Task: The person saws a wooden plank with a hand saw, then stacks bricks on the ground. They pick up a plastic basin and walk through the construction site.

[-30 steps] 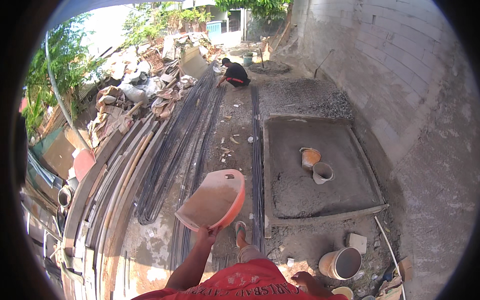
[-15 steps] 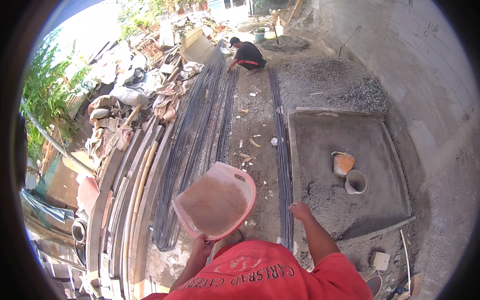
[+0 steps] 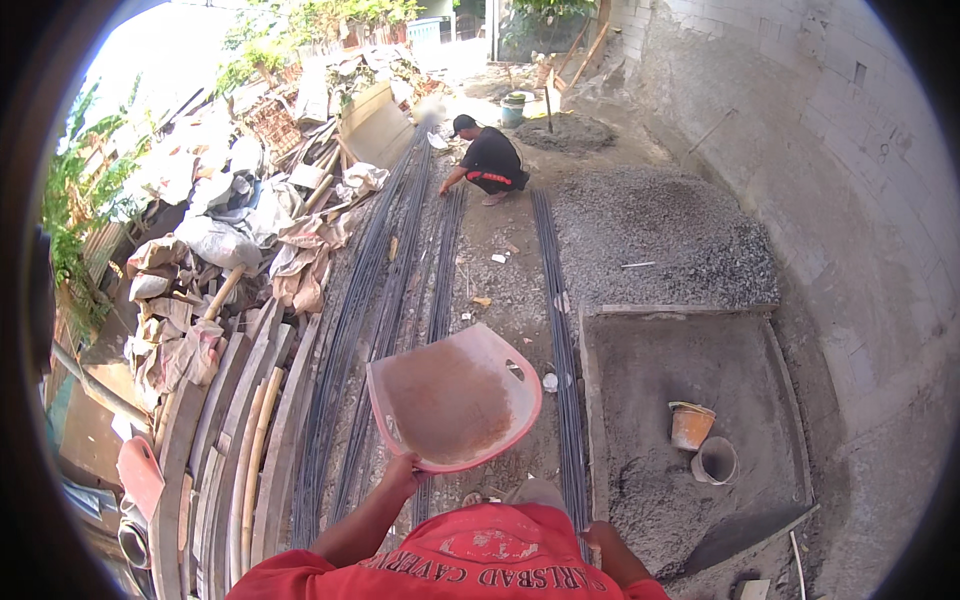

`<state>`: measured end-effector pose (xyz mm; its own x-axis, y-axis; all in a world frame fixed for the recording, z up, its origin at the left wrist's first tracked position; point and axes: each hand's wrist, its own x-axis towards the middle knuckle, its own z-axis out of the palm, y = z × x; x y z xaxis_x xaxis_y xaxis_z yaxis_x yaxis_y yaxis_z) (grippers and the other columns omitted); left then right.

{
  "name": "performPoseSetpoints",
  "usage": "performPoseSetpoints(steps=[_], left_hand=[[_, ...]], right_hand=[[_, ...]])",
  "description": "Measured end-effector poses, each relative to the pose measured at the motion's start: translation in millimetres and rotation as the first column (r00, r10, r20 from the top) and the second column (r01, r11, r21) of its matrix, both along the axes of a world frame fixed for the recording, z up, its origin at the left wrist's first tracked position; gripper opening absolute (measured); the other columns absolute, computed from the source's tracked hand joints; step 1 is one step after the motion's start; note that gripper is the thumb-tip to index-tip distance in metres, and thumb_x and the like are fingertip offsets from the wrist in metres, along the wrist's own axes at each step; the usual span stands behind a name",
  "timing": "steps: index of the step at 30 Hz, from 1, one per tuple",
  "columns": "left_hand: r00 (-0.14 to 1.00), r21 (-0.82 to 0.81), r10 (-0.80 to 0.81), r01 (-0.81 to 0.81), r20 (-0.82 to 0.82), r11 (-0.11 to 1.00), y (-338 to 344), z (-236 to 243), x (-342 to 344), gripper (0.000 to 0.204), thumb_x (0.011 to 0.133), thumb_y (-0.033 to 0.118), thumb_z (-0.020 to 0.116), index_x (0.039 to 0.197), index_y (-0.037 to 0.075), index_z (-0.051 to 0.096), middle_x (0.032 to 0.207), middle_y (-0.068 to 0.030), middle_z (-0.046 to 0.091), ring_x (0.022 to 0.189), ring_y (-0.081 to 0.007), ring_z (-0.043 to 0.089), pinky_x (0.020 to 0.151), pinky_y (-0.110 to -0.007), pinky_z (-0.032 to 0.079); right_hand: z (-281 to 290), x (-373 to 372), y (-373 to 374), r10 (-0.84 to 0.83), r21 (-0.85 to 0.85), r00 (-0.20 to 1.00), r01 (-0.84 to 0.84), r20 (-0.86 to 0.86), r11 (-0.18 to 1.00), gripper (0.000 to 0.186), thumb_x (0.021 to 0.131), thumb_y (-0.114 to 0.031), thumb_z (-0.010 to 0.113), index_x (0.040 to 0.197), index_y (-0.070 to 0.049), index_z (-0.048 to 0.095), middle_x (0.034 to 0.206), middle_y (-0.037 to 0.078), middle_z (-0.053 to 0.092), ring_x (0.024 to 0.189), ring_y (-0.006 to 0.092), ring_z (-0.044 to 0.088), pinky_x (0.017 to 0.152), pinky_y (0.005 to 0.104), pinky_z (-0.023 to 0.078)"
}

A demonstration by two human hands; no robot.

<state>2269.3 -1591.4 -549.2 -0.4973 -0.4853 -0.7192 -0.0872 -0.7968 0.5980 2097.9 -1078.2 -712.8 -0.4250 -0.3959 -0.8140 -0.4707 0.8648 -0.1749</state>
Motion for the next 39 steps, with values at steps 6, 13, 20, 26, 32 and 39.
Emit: performPoseSetpoints(steps=[6,13,20,26,32,39], left_hand=[[0.993,-0.007,-0.118,0.119,0.022,0.993,-88,6,-191,0.041,0.092,0.000,0.053,0.132,-0.008,0.046,0.127,-0.0226,0.058,0.110,-0.0366,0.068,0.085,-0.052,0.066],[0.999,0.074,-0.044,0.042,0.024,0.996,-214,-62,-375,0.042,0.093,0.000,0.053,0.133,-0.009,0.045,0.126,-0.0237,0.058,0.113,-0.0397,0.066,0.091,-0.055,0.063],[0.996,-0.012,0.012,-0.011,0.090,1.000,-400,-59,-497,0.044,0.092,0.001,0.052,0.132,-0.013,0.044,0.128,-0.0255,0.056,0.116,-0.0425,0.063,0.092,-0.058,0.062],[0.988,-0.102,0.128,-0.119,0.087,0.988,-524,-21,-621,0.049,0.090,0.000,0.049,0.137,-0.011,0.043,0.132,-0.0250,0.055,0.119,-0.0393,0.063,0.093,-0.056,0.061],[0.998,-0.088,0.012,-0.007,0.062,0.996,-665,-55,-812,0.051,0.088,-0.001,0.049,0.139,-0.005,0.046,0.129,-0.0216,0.060,0.118,-0.0372,0.064,0.093,-0.056,0.060],[0.913,-0.111,-0.403,0.407,0.063,0.907,-699,-48,-1229,0.044,0.089,0.003,0.054,0.133,-0.006,0.051,0.123,-0.0221,0.063,0.110,-0.0367,0.068,0.089,-0.051,0.063]], right_hand=[[30,-63,1,-0.462,-0.032,0.884,0.465,0.063,0.885,0.036,0.094,-0.040,0.068,0.097,-0.005,0.077,0.087,0.015,0.076,0.077,0.0304,0.074,0.071,0.0420,0.059],[-7,-311,-177,-0.567,0.019,0.822,0.567,0.046,0.823,0.036,0.093,-0.041,0.066,0.090,-0.006,0.076,0.086,0.016,0.076,0.076,0.0311,0.074,0.073,0.0440,0.058],[6,-642,-439,-0.644,-0.469,0.765,0.579,0.027,0.667,0.030,0.089,-0.037,0.068,0.101,-0.012,0.079,0.100,0.018,0.076,0.098,0.0360,0.072,0.088,0.0443,0.056],[67,-874,-641,-0.497,-0.653,0.868,0.378,0.002,0.656,0.030,0.094,-0.034,0.067,0.105,-0.007,0.075,0.086,0.010,0.075,0.074,0.0194,0.073,0.073,0.0349,0.056],[71,-1012,-767,-0.435,-0.567,0.876,0.469,0.206,0.677,0.038,0.098,-0.038,0.068,0.119,-0.006,0.071,0.095,0.007,0.075,0.074,0.0160,0.071,0.073,0.0343,0.056],[93,-1184,-766,-0.633,-0.197,0.263,0.965,0.728,0.174,0.081,0.097,-0.054,0.069,0.158,-0.012,0.036,0.138,0.018,0.063,0.100,0.0307,0.070,0.079,0.0419,0.060]])
